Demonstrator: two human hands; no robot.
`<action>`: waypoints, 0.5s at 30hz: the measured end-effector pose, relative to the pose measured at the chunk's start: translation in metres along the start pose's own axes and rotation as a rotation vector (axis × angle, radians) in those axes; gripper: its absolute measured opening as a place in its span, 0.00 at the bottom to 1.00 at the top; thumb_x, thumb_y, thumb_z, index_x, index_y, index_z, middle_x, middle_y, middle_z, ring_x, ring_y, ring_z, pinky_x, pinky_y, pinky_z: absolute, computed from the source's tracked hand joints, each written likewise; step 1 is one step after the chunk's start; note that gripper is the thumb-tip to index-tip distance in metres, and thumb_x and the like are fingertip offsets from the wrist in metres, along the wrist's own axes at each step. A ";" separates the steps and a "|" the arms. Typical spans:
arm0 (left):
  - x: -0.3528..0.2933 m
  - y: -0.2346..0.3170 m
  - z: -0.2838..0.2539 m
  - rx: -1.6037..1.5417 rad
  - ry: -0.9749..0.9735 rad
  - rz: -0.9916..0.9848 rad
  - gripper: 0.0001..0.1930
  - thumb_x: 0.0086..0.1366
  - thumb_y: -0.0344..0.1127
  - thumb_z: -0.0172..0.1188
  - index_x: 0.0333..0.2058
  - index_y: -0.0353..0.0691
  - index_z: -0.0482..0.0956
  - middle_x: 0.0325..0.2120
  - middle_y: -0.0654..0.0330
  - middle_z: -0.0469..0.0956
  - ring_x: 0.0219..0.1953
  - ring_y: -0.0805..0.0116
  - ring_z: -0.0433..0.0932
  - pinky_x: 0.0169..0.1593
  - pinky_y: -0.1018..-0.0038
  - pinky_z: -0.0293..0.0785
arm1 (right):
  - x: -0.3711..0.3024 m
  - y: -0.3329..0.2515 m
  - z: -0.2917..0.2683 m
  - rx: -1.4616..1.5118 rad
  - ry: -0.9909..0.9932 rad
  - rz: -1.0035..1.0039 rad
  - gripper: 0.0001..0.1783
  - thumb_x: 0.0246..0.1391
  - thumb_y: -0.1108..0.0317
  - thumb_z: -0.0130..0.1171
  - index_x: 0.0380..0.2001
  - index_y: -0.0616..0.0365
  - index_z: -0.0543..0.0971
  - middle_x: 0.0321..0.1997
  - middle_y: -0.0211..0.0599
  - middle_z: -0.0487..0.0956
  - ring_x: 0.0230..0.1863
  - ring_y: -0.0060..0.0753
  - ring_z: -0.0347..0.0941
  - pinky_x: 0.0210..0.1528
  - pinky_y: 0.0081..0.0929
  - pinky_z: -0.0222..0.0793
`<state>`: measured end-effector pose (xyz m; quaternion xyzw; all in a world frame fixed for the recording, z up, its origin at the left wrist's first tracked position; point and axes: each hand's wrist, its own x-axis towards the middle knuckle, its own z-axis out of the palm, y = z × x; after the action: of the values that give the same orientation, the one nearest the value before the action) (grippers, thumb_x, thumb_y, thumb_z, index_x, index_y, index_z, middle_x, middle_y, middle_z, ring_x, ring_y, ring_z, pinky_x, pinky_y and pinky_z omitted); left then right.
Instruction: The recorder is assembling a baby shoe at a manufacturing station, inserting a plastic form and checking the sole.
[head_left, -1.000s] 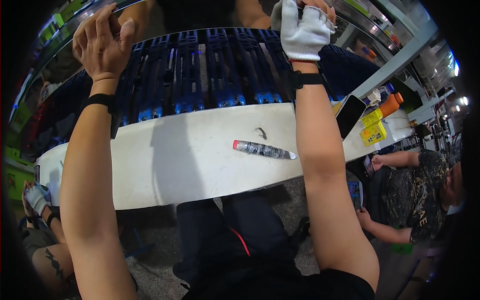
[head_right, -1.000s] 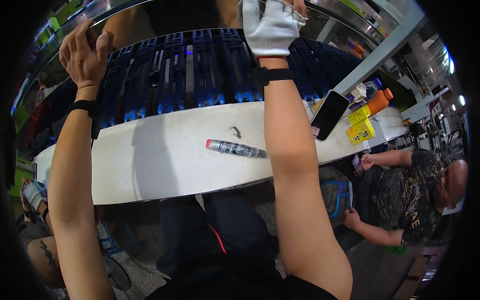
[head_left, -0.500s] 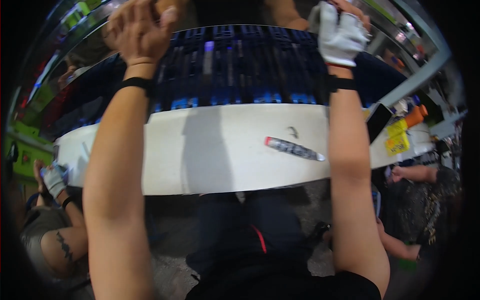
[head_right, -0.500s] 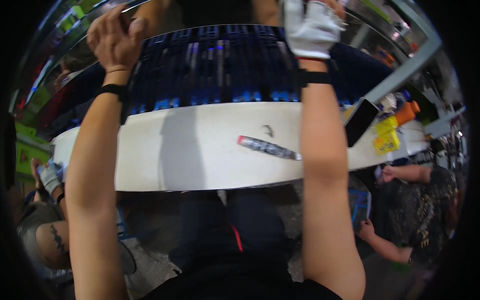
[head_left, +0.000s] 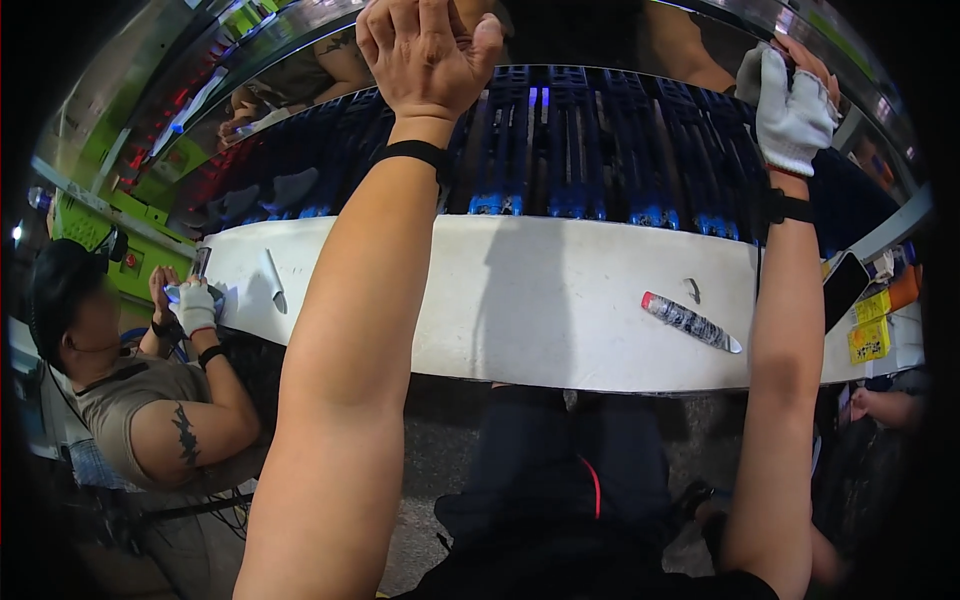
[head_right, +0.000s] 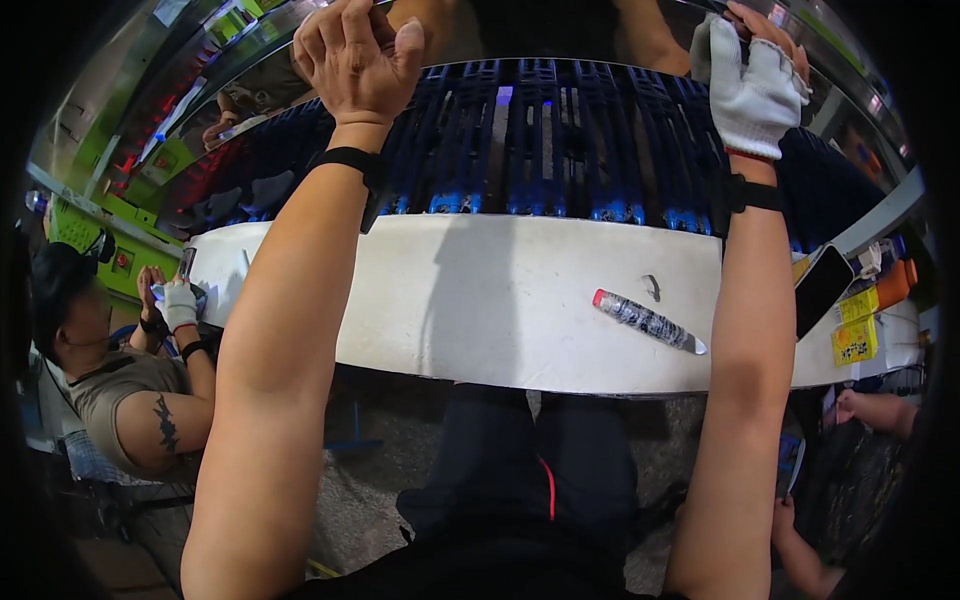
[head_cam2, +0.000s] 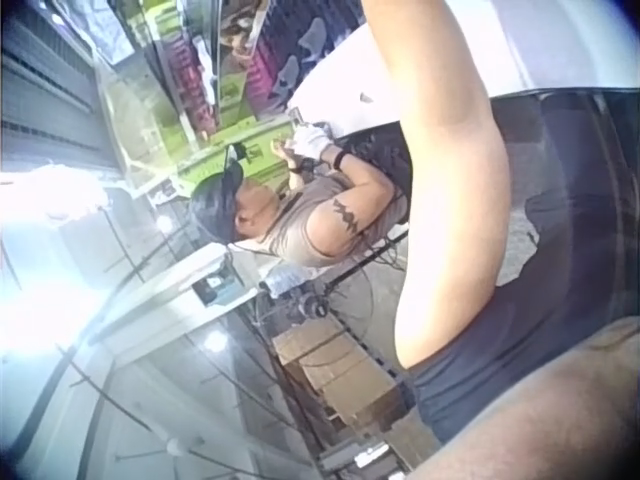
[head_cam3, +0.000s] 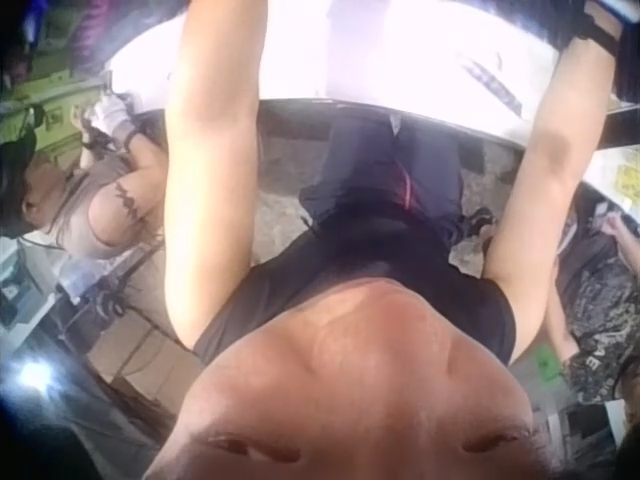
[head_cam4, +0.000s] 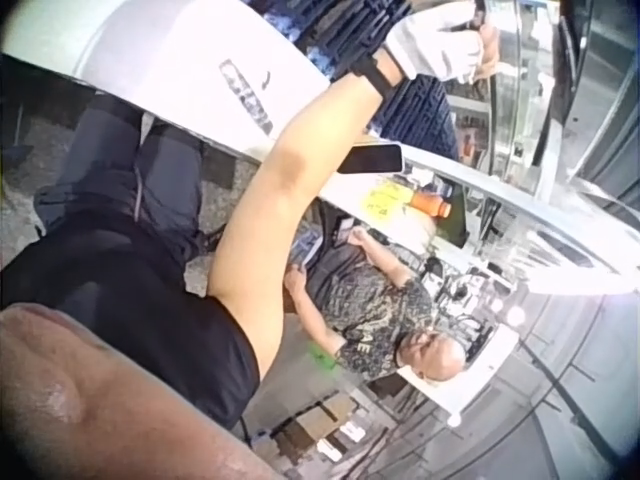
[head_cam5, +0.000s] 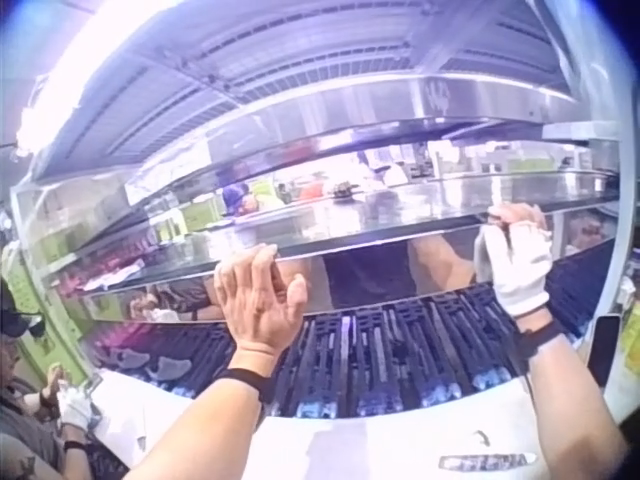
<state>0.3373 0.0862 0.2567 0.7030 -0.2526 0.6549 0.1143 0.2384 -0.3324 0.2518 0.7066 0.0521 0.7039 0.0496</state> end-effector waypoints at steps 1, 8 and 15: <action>0.000 0.000 0.000 0.015 0.002 0.002 0.28 0.68 0.58 0.58 0.59 0.46 0.76 0.54 0.53 0.77 0.61 0.49 0.73 0.70 0.47 0.61 | 0.000 -0.001 0.001 0.003 0.015 0.005 0.19 0.71 0.50 0.63 0.55 0.47 0.90 0.58 0.35 0.90 0.59 0.43 0.85 0.73 0.45 0.68; 0.000 -0.001 0.003 0.010 -0.009 -0.001 0.29 0.67 0.58 0.59 0.59 0.46 0.77 0.54 0.54 0.78 0.61 0.49 0.73 0.69 0.48 0.61 | 0.001 0.002 0.000 -0.023 0.011 -0.012 0.19 0.71 0.50 0.64 0.55 0.46 0.90 0.58 0.35 0.89 0.60 0.42 0.85 0.74 0.45 0.67; -0.002 0.000 0.001 0.056 -0.002 -0.011 0.30 0.67 0.59 0.59 0.60 0.45 0.77 0.54 0.52 0.78 0.61 0.46 0.73 0.69 0.47 0.61 | 0.000 0.003 0.000 -0.021 0.028 -0.021 0.19 0.70 0.50 0.65 0.53 0.47 0.91 0.57 0.35 0.90 0.58 0.43 0.85 0.73 0.45 0.68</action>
<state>0.3379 0.0865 0.2548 0.7081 -0.2303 0.6603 0.0977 0.2387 -0.3354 0.2528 0.6954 0.0527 0.7138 0.0637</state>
